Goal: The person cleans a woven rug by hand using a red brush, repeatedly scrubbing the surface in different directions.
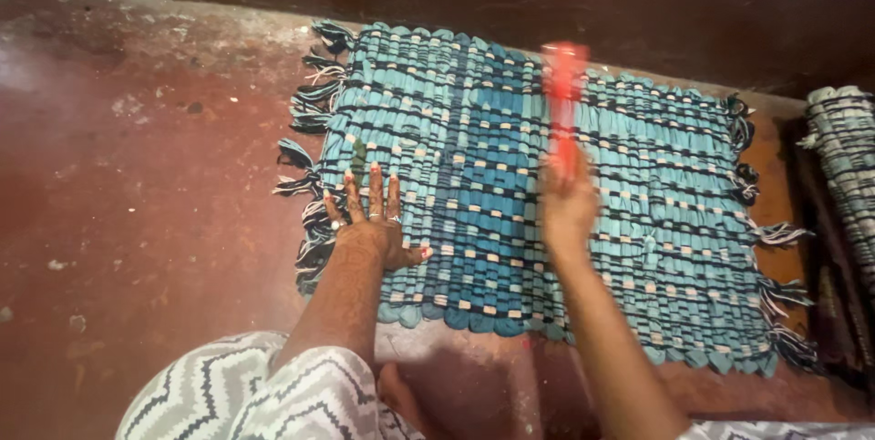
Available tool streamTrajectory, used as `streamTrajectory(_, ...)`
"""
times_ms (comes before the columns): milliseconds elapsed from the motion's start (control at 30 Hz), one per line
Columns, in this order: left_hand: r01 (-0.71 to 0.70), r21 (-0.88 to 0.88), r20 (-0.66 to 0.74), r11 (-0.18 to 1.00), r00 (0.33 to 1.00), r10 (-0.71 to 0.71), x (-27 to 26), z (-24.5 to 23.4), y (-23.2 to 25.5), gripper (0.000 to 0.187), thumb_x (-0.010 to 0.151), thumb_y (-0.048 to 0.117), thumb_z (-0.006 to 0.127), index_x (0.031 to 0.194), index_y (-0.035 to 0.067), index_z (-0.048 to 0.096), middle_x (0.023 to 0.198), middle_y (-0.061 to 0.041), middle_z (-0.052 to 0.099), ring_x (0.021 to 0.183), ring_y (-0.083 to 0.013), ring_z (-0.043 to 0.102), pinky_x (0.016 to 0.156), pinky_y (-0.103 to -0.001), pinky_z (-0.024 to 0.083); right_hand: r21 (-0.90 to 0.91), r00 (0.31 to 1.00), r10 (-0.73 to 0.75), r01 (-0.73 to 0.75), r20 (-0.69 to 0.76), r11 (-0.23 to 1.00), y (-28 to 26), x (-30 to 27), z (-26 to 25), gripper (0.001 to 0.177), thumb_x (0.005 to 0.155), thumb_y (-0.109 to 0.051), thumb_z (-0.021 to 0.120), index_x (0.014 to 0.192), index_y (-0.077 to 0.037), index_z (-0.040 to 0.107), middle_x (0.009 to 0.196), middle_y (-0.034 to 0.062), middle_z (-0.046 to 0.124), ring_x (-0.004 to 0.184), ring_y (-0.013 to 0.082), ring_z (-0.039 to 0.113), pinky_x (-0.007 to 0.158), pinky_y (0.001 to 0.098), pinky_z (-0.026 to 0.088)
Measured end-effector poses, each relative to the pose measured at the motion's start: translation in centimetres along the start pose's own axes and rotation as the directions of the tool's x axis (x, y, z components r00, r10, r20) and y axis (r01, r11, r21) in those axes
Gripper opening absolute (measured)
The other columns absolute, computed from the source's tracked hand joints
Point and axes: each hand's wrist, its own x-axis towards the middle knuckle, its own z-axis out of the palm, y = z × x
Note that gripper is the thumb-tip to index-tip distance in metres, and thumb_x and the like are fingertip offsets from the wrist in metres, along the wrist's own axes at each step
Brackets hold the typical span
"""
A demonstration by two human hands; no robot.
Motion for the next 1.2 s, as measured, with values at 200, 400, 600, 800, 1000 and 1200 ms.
streamTrajectory(200, -0.028, 0.000, -0.003, 1.000, 1.000, 0.028, 0.0, 0.1, -0.2, 0.134, 0.080, 0.081, 0.061, 0.161, 0.015, -0.025, 0.165, -0.013, -0.039, 0.148, -0.0501, -0.032, 0.112, -0.077, -0.011, -0.119, 0.831, -0.077, 0.170, 0.551, 0.978, -7.7, -0.8, 4.5, 0.051, 0.098, -0.049, 0.056, 0.146, -0.031, 0.057, 0.093, 0.0044, 0.078, 0.079, 0.0164, 0.070, 0.071, 0.0363, 0.054)
streamTrajectory(400, -0.034, -0.018, -0.034, 0.999, 0.999, 0.033, 0.0, 0.4, -0.4, 0.135, 0.079, 0.081, 0.063, 0.161, 0.016, -0.023, 0.166, -0.013, -0.037, 0.149, -0.0486, -0.031, 0.113, -0.077, -0.011, -0.108, 0.972, 0.149, -0.131, 0.180, 0.985, 6.8, 4.6, -3.0, 0.044, 0.101, -0.034, 0.063, 0.143, -0.021, 0.059, 0.094, -0.0013, 0.070, 0.075, 0.0098, 0.062, 0.065, 0.0303, 0.051)
streamTrajectory(600, -0.022, -0.031, -0.039, 0.999, 0.999, 0.020, 0.2, 0.4, -0.2, 0.136, 0.078, 0.080, 0.064, 0.162, 0.017, -0.022, 0.166, -0.012, -0.036, 0.149, -0.0502, -0.029, 0.113, -0.077, -0.008, 0.043, 0.981, 0.102, -0.096, -0.167, 0.994, 13.1, 4.7, -10.4, 0.029, 0.110, -0.022, 0.060, 0.129, 0.000, 0.062, 0.095, 0.0042, 0.062, 0.077, 0.0135, 0.057, 0.070, 0.0300, 0.049)
streamTrajectory(800, -0.018, -0.011, -0.061, 1.000, 0.998, 0.017, 0.1, 0.6, -0.2, 0.134, 0.078, 0.082, 0.062, 0.162, 0.018, -0.021, 0.167, -0.011, -0.035, 0.150, -0.0492, -0.028, 0.114, -0.077, -0.008, -0.057, 0.953, 0.069, -0.054, 0.295, 0.997, 1.5, -3.2, -3.6, 0.062, 0.101, -0.048, 0.050, 0.156, -0.020, 0.051, 0.085, 0.0173, 0.071, 0.073, 0.0258, 0.062, 0.068, 0.0424, 0.051)
streamTrajectory(1000, -0.020, 0.000, -0.049, 1.000, 0.999, 0.020, -0.1, 0.4, -0.3, 0.134, 0.079, 0.082, 0.062, 0.162, 0.016, -0.021, 0.166, -0.011, -0.035, 0.150, -0.0486, -0.028, 0.114, -0.076, -0.010, -0.075, 0.881, -0.029, 0.073, 0.473, 0.995, -3.1, -7.2, -2.5, 0.057, 0.097, -0.052, 0.055, 0.147, -0.026, 0.058, 0.080, 0.0051, 0.070, 0.071, 0.0193, 0.068, 0.064, 0.0356, 0.053)
streamTrajectory(1200, -0.013, 0.007, -0.124, 1.000, 0.992, 0.014, -0.5, 0.9, -0.1, 0.131, 0.081, 0.080, 0.062, 0.163, 0.016, -0.018, 0.168, -0.012, -0.031, 0.150, -0.0496, -0.025, 0.115, -0.075, -0.007, -0.161, 1.000, -0.013, 0.009, -0.023, 0.987, 9.1, -3.4, -11.9, 0.048, 0.107, -0.041, 0.062, 0.144, -0.011, 0.061, 0.102, 0.0096, 0.073, 0.087, 0.0170, 0.068, 0.075, 0.0327, 0.052)
